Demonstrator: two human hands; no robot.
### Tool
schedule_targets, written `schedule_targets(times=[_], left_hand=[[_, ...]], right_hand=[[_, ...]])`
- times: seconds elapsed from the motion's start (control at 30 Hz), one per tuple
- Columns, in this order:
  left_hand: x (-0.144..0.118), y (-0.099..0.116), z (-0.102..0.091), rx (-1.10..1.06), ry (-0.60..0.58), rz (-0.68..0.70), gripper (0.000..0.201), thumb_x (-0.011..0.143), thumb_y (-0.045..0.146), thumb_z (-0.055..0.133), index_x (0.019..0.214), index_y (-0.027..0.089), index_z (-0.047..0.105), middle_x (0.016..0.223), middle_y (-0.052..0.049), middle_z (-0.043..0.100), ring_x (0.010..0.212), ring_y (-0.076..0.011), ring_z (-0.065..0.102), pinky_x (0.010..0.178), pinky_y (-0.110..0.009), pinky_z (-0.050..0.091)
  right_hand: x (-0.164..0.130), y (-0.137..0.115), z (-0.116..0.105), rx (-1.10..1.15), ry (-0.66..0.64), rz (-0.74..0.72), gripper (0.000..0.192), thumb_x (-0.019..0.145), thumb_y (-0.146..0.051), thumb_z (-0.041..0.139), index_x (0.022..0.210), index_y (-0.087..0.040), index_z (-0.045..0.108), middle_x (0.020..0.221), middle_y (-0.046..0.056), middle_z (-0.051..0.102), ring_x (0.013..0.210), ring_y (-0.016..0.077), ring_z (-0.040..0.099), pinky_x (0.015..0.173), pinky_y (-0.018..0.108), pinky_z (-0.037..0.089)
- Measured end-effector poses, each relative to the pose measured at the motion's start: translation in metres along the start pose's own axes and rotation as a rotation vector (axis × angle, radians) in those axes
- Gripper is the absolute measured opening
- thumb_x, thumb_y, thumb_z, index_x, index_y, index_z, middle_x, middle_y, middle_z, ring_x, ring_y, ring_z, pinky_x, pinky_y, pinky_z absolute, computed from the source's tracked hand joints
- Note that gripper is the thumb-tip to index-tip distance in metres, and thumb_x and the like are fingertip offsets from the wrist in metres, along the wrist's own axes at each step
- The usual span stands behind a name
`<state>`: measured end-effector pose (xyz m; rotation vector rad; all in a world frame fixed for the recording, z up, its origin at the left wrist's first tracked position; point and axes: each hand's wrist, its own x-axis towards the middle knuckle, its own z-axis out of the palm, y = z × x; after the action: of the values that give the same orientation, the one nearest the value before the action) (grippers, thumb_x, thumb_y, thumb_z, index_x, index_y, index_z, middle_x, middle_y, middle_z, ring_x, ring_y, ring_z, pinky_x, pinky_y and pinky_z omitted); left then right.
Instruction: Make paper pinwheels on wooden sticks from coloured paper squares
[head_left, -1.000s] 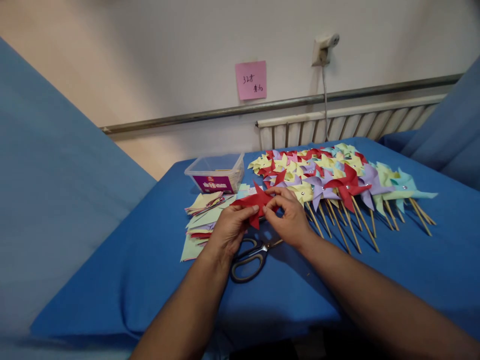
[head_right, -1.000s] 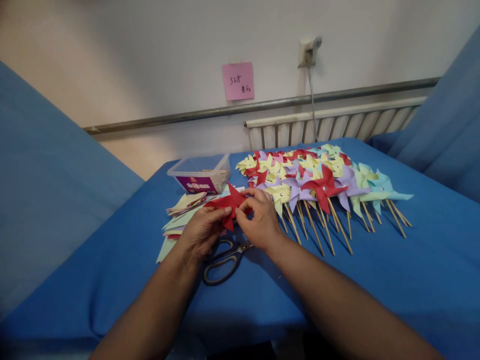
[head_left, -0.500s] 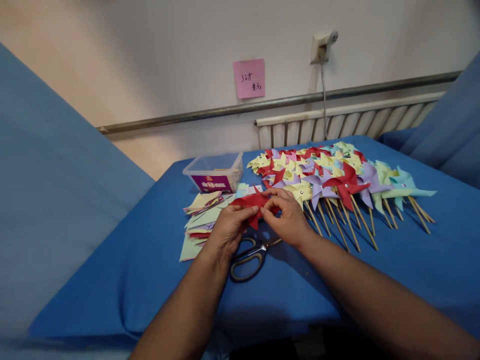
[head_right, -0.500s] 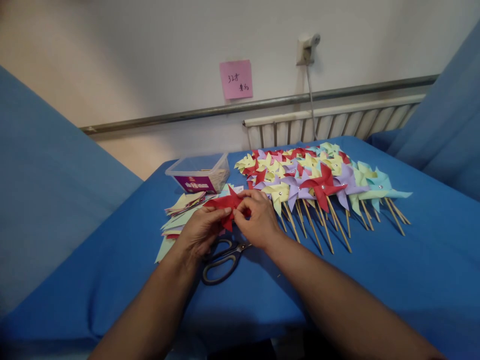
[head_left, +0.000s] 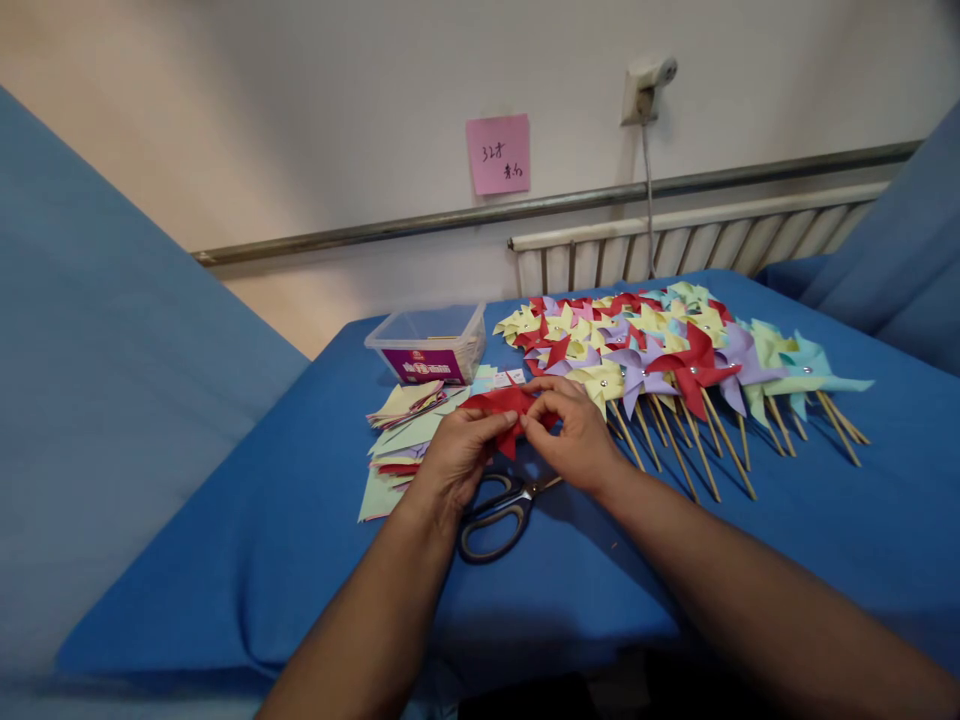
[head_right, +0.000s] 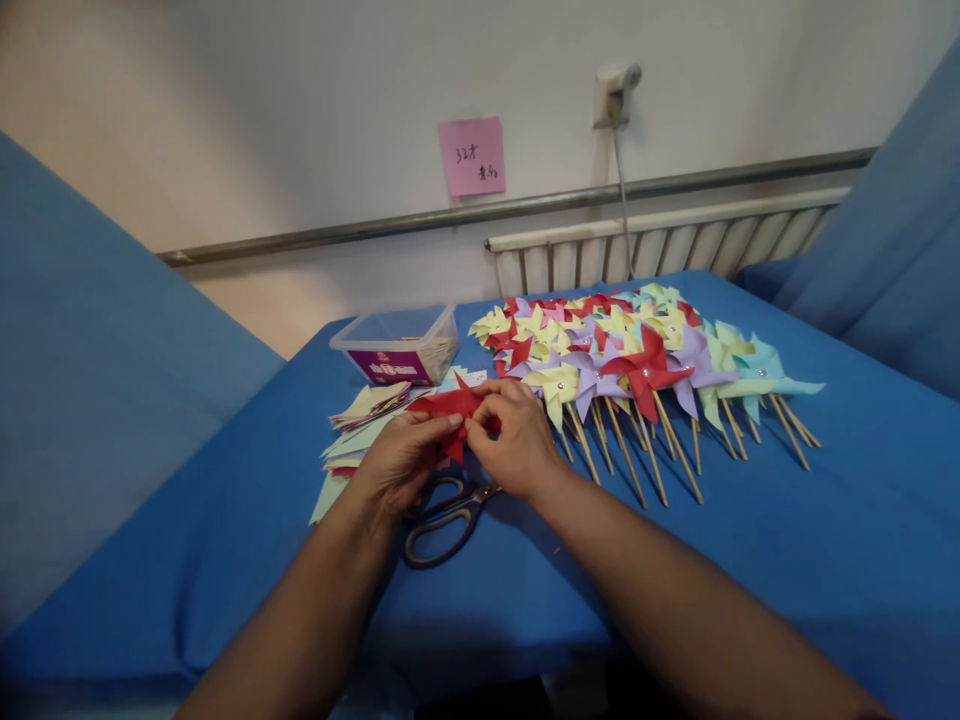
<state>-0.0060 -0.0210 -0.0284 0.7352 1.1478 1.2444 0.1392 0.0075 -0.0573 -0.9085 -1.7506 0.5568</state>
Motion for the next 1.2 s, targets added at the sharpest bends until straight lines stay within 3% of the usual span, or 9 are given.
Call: schedule_targets(times=[0.5,0.6,0.7,0.8,0.9,1.0,1.1,1.2], left_hand=[[0.001,-0.001,-0.001,0.033,-0.019,0.031,0.033,0.054,0.024,0.085,0.081,0.009,0.074,0.073,-0.009,0.073,0.055,-0.0131,0.061,0.055,-0.023,0.047],[0.001,0.0,-0.002,0.093,0.004,0.048,0.023,0.056,0.023,0.082,0.072,0.01,0.071,0.063,-0.006,0.069,0.05,-0.0115,0.058,0.051,-0.022,0.044],[-0.002,0.004,-0.005,0.215,-0.001,0.042,0.016,0.059,0.023,0.078,0.063,0.012,0.068,0.054,-0.003,0.063,0.043,-0.0094,0.05,0.045,-0.021,0.037],[-0.005,0.009,-0.009,0.385,-0.07,0.047,0.014,0.06,0.024,0.075,0.064,0.012,0.068,0.056,-0.002,0.062,0.046,-0.0099,0.05,0.045,-0.021,0.035],[-0.006,0.013,-0.011,0.577,-0.119,0.081,0.011,0.06,0.022,0.073,0.063,0.013,0.068,0.056,-0.001,0.06,0.048,-0.0094,0.048,0.046,-0.021,0.033],[-0.006,0.014,-0.011,0.67,-0.181,0.123,0.008,0.061,0.02,0.07,0.062,0.013,0.067,0.056,0.0,0.058,0.049,-0.0095,0.046,0.047,-0.021,0.032],[-0.007,0.014,-0.01,0.681,-0.203,0.14,0.009,0.062,0.021,0.07,0.061,0.013,0.067,0.054,0.001,0.057,0.049,-0.01,0.046,0.047,-0.021,0.031],[-0.007,0.013,-0.007,0.634,-0.13,0.169,0.012,0.059,0.02,0.073,0.056,0.014,0.063,0.053,0.002,0.055,0.047,-0.009,0.045,0.046,-0.021,0.03]], right_hand=[[-0.001,-0.001,0.0,0.02,-0.013,0.01,0.014,0.075,-0.017,0.061,0.063,-0.022,0.057,0.1,0.006,0.066,0.099,0.0232,0.06,0.091,0.044,0.044],[0.0,0.0,-0.001,0.099,0.033,0.02,0.007,0.075,-0.02,0.063,0.081,-0.022,0.06,0.108,0.008,0.064,0.105,0.0233,0.059,0.094,0.043,0.044],[0.004,0.003,-0.007,0.207,0.052,0.087,0.034,0.075,-0.026,0.067,0.108,-0.022,0.057,0.118,0.009,0.062,0.11,0.0231,0.058,0.097,0.042,0.045],[0.011,0.006,-0.015,0.31,-0.029,0.131,0.045,0.074,-0.031,0.071,0.115,-0.022,0.055,0.117,0.008,0.063,0.11,0.0223,0.059,0.099,0.042,0.044],[0.014,0.007,-0.021,0.419,-0.209,0.166,0.042,0.073,-0.031,0.072,0.111,-0.019,0.057,0.097,0.005,0.069,0.096,0.0204,0.065,0.091,0.04,0.048],[0.012,0.005,-0.021,0.496,-0.383,0.249,0.037,0.071,-0.026,0.071,0.105,-0.018,0.06,0.083,0.001,0.069,0.077,0.0169,0.066,0.073,0.033,0.052],[0.009,0.003,-0.017,0.527,-0.408,0.313,0.032,0.068,-0.022,0.071,0.098,-0.019,0.062,0.077,-0.002,0.067,0.066,0.0133,0.063,0.06,0.026,0.051],[0.008,0.002,-0.01,0.554,-0.331,0.358,0.027,0.066,-0.021,0.072,0.09,-0.02,0.063,0.071,-0.003,0.065,0.061,0.0122,0.061,0.056,0.025,0.05]])
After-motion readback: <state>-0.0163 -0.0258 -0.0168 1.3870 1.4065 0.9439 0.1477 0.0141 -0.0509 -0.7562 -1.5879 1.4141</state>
